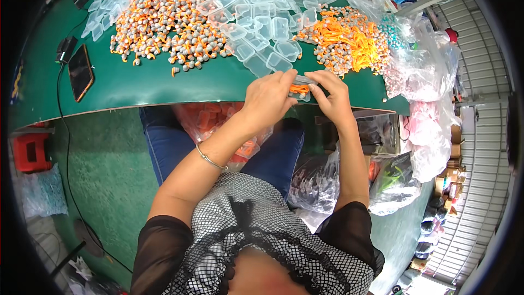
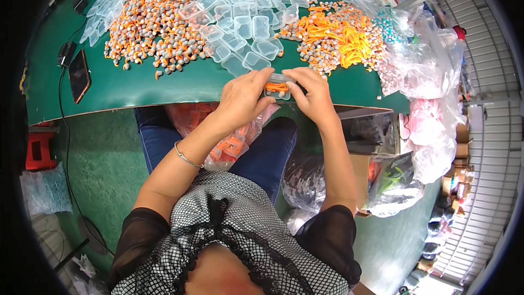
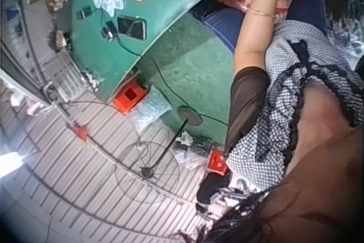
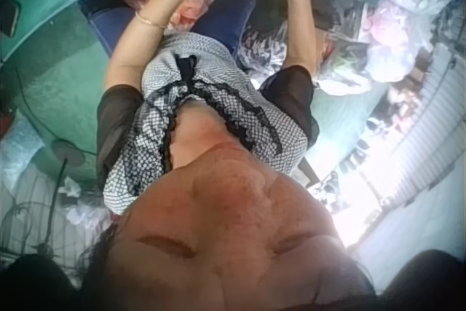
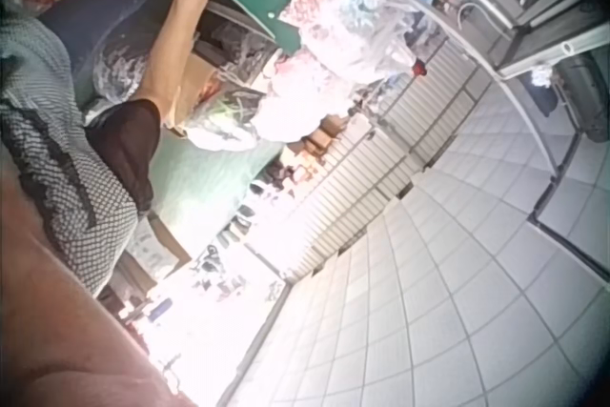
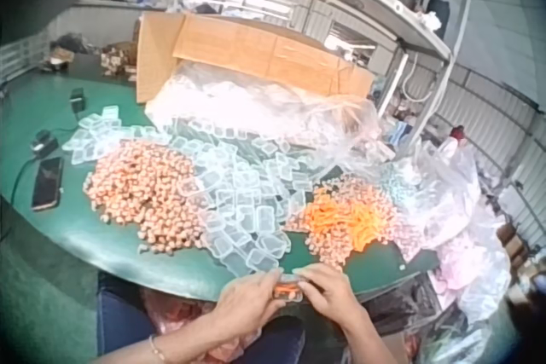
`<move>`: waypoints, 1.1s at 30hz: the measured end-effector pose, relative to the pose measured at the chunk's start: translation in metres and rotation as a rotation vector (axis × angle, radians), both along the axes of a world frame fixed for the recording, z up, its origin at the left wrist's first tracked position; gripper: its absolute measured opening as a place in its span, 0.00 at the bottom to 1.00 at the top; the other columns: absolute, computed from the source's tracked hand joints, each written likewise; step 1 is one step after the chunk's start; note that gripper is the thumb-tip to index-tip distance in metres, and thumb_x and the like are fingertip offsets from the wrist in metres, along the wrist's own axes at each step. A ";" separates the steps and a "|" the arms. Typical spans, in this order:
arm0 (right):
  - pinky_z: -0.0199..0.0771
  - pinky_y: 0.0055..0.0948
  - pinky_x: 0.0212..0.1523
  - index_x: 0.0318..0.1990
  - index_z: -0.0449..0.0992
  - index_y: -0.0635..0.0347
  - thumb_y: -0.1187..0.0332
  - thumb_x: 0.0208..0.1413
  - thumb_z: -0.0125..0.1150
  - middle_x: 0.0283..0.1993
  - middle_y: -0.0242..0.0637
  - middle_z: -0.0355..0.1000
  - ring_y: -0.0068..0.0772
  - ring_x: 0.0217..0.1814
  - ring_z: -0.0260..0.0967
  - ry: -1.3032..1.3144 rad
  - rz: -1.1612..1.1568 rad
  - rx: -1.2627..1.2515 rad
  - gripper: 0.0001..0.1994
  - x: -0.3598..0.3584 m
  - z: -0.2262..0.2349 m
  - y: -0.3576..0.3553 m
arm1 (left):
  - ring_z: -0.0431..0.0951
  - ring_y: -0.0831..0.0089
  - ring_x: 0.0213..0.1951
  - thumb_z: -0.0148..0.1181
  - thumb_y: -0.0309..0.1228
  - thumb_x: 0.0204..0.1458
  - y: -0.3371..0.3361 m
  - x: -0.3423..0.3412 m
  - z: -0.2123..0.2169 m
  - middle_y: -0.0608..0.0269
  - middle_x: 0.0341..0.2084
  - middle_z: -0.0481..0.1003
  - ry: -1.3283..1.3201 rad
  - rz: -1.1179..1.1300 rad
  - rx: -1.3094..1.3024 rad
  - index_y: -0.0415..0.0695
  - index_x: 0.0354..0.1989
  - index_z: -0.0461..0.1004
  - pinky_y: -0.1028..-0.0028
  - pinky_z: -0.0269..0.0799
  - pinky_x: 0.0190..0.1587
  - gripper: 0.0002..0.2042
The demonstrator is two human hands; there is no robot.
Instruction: The person is manually sorting small toy components and placing them into clear plastic containers.
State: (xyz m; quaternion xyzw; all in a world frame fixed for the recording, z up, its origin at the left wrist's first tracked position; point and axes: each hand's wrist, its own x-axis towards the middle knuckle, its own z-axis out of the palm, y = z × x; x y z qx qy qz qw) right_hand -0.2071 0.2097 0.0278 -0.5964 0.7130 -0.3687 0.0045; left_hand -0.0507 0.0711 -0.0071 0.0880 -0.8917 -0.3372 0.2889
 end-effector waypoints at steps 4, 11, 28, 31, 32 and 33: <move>0.73 0.40 0.52 0.53 0.77 0.63 0.71 0.50 0.70 0.48 0.46 0.75 0.49 0.51 0.72 0.117 0.048 0.033 0.21 0.006 -0.004 0.003 | 0.78 0.55 0.38 0.70 0.32 0.45 0.000 0.000 0.001 0.57 0.33 0.75 -0.010 -0.004 -0.005 0.44 0.54 0.69 0.59 0.74 0.39 0.26; 0.73 0.40 0.51 0.52 0.75 0.63 0.73 0.48 0.70 0.49 0.46 0.74 0.49 0.50 0.72 0.125 0.018 -0.004 0.22 0.017 -0.018 0.012 | 0.78 0.58 0.33 0.67 0.34 0.50 0.003 -0.002 -0.003 0.61 0.29 0.72 0.077 0.031 -0.092 0.46 0.44 0.74 0.62 0.74 0.34 0.15; 0.70 0.39 0.48 0.44 0.78 0.61 0.64 0.55 0.66 0.41 0.42 0.75 0.46 0.46 0.71 0.022 -0.081 -0.070 0.13 0.028 -0.016 -0.010 | 0.76 0.55 0.25 0.63 0.41 0.56 0.012 0.040 -0.009 0.57 0.23 0.72 0.212 -0.101 -0.016 0.43 0.27 0.75 0.60 0.72 0.27 0.14; 0.67 0.39 0.53 0.44 0.78 0.63 0.67 0.52 0.68 0.44 0.43 0.74 0.47 0.49 0.69 0.188 -0.158 -0.016 0.14 0.033 -0.018 -0.015 | 0.77 0.55 0.25 0.65 0.42 0.55 0.010 0.062 -0.043 0.57 0.23 0.72 0.085 -0.121 -0.092 0.44 0.27 0.76 0.60 0.72 0.27 0.14; 0.68 0.39 0.53 0.43 0.78 0.63 0.68 0.51 0.69 0.44 0.43 0.74 0.47 0.49 0.69 0.195 -0.166 -0.021 0.14 0.034 -0.019 -0.016 | 0.79 0.55 0.27 0.63 0.42 0.55 0.006 0.066 -0.055 0.56 0.23 0.75 0.018 -0.091 -0.071 0.44 0.29 0.76 0.61 0.74 0.29 0.14; 0.68 0.39 0.53 0.42 0.77 0.63 0.68 0.49 0.70 0.44 0.43 0.74 0.47 0.49 0.69 0.203 -0.175 -0.022 0.14 0.035 -0.020 -0.016 | 0.80 0.56 0.29 0.62 0.42 0.55 0.002 0.069 -0.067 0.55 0.25 0.77 -0.145 -0.081 -0.044 0.43 0.30 0.76 0.61 0.75 0.30 0.14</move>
